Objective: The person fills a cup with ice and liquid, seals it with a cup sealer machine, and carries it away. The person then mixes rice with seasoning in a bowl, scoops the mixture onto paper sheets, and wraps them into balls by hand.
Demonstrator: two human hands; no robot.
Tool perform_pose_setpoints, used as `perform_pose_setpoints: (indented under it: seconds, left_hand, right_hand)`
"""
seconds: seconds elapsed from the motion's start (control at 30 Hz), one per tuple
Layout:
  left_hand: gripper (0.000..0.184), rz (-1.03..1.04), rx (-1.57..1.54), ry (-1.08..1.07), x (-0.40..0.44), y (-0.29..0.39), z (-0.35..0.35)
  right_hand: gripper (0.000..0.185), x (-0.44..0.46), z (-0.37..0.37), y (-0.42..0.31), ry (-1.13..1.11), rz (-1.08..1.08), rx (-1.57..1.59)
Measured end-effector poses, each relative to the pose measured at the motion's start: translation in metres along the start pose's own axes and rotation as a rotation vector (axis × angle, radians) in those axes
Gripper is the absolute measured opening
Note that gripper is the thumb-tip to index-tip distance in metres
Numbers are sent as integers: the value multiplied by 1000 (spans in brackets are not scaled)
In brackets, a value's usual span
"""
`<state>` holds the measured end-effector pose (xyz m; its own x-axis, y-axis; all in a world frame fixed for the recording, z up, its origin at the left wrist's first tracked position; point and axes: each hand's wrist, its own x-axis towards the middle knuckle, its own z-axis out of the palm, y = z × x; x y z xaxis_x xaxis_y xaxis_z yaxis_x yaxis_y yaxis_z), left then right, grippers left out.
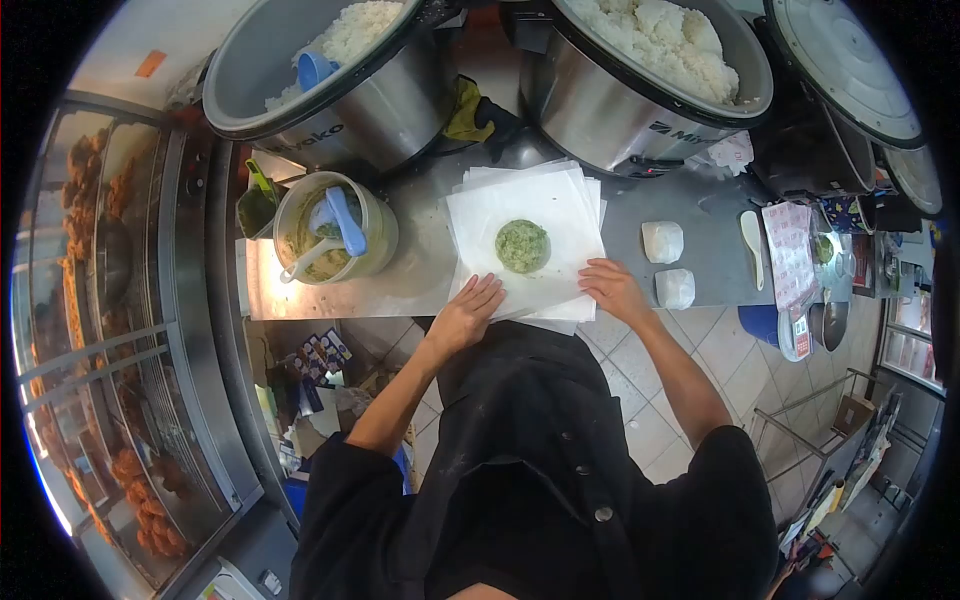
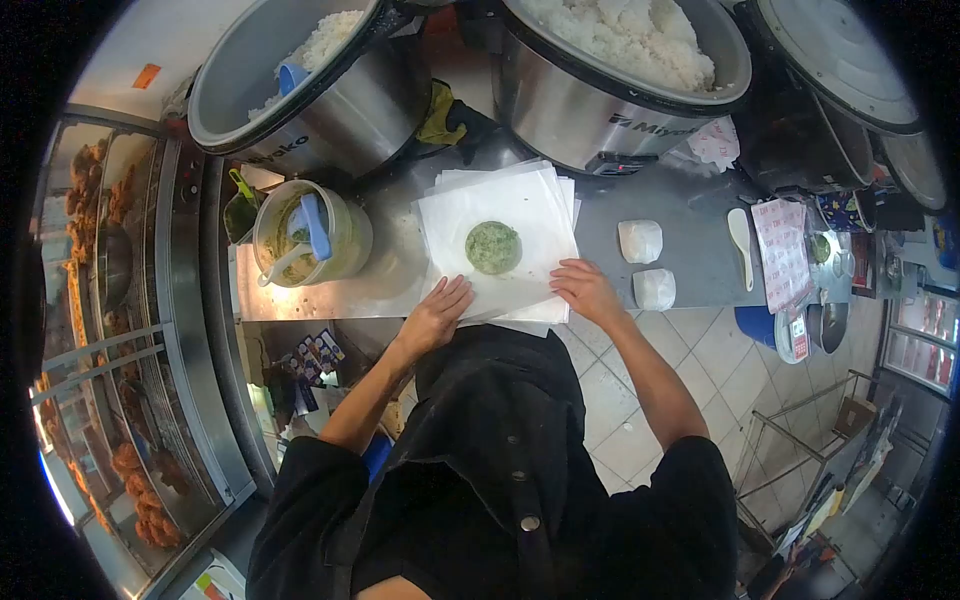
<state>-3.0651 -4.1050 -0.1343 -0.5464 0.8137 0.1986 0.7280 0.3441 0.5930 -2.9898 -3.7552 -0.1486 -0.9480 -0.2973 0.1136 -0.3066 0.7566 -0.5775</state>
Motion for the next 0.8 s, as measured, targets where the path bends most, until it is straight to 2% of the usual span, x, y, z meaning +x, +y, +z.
perform_pose_setpoints:
  seconds: [0.1, 0.13, 0.2, 0.23, 0.33, 0.4, 0.5, 0.57, 0.63, 0.73, 0.8]
  left_hand:
    - [32, -115, -266, 134, 8, -8, 0]
    - [26, -168, -367, 198, 12, -13, 3]
    - [17, -532, -570, 265, 21, -15, 1]
    - [20, -715, -669, 297, 26, -16, 0]
    - [34, -717, -776, 321, 30, -38, 12]
    - [37, -783, -866, 341, 31, -43, 19]
    - [35, -870, -933, 307, 28, -51, 23]
    - [35, -887, -967, 286, 27, -54, 23]
    - [37, -868, -1010, 282, 28, -54, 24]
    - [42, -787, -765, 341, 28, -36, 6]
    - [43, -964, -632, 332, 13, -31, -2]
  right_hand:
    - [14, 23, -15, 13, 22, 96, 259]
    - [15, 33, -23, 16, -30, 208, 319]
    - [18, 60, -37, 15, -131, 425, 438]
    - [17, 70, -37, 18, -151, 448, 397]
    - [14, 87, -42, 25, -182, 516, 290]
    - [13, 91, -45, 25, -172, 553, 247]
    - [23, 75, -29, 3, 325, 369, -206]
    - [36, 55, 1, -29, 181, 250, -250]
    - [49, 41, 36, -65, 181, -174, -262]
    - [59, 51, 51, -103, -5, -3, -231]
    - [63, 56, 62, -100, -8, 22, -255]
